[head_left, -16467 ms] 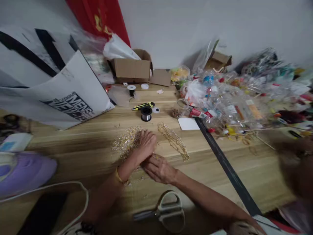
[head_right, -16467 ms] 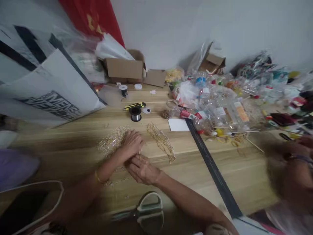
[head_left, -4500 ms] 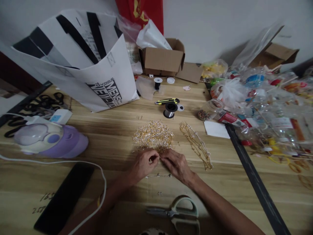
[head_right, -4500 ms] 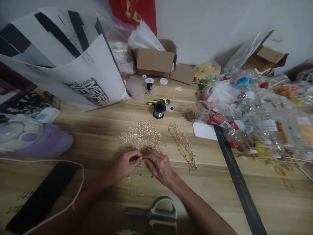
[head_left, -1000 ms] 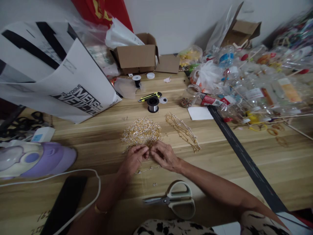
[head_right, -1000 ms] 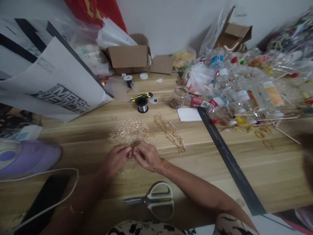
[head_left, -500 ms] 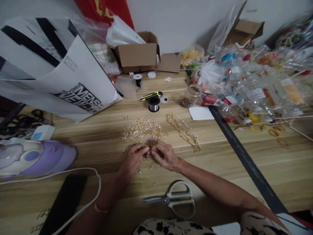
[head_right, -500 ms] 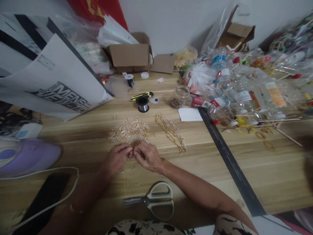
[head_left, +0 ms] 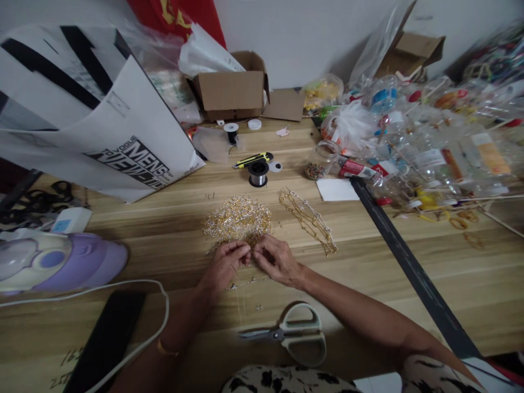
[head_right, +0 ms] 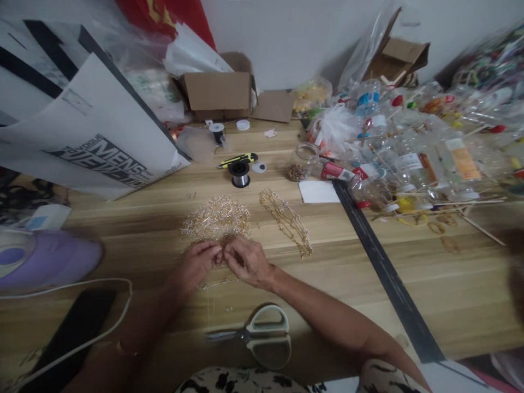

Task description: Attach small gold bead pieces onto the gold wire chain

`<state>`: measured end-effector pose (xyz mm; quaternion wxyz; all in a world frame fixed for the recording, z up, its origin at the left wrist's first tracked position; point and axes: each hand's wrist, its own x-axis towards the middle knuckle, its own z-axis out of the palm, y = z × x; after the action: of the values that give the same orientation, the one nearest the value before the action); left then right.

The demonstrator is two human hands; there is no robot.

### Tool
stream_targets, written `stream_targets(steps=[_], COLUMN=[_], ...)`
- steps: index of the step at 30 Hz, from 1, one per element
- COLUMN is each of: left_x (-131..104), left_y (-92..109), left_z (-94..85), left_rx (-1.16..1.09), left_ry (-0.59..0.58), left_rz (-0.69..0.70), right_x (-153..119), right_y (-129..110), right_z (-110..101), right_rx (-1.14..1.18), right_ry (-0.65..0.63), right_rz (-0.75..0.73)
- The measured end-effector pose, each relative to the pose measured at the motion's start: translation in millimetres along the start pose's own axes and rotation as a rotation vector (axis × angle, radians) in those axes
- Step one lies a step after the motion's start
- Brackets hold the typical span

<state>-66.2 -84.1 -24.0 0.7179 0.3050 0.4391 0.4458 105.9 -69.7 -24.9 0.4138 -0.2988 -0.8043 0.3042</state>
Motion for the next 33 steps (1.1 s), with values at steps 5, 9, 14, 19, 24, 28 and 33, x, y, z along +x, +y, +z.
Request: stream_targets(steps=[5, 9, 14, 19, 24, 28, 33], left_x=[-0.1, -0.2, -1.0, -1.1, 0.4, 0.9, -0.1], left_y=[0.4, 0.6, 1.9, 2.5, -0.6, -2.4, -1.7], left_z=[0.1, 0.2, 0.9, 2.1, 0.7, -0.8, 0.4], left_rx=[-0.013, -0.019, -0.013, -0.011, -0.015, -0.012, -0.014], left_ry=[-0.003, 0.006, 0.019, 0.01, 0.015, -0.006, -0.01], left_rz=[0.007, 0.003, -0.012, -0.003, -0.01, 0.003, -0.004], right_x=[0.1, 0.0, 0.2, 0.5, -0.1, -0.5, -0.8], right_y=[-0.1, -0.1, -0.7, -0.4, 0.3, 0.4, 1.5], right_z=[0.4, 0.5, 0.0, -0.2, 0.1, 0.3, 0.7], right_rx=[0.0, -0.008, -0.009, 0.002, 0.008, 0.012, 0.004], right_ry=[0.004, 0.007, -0.003, -0.006, -0.006, -0.007, -0.003], right_rz=[0.0, -0.002, 0.005, -0.001, 0.006, 0.012, 0.003])
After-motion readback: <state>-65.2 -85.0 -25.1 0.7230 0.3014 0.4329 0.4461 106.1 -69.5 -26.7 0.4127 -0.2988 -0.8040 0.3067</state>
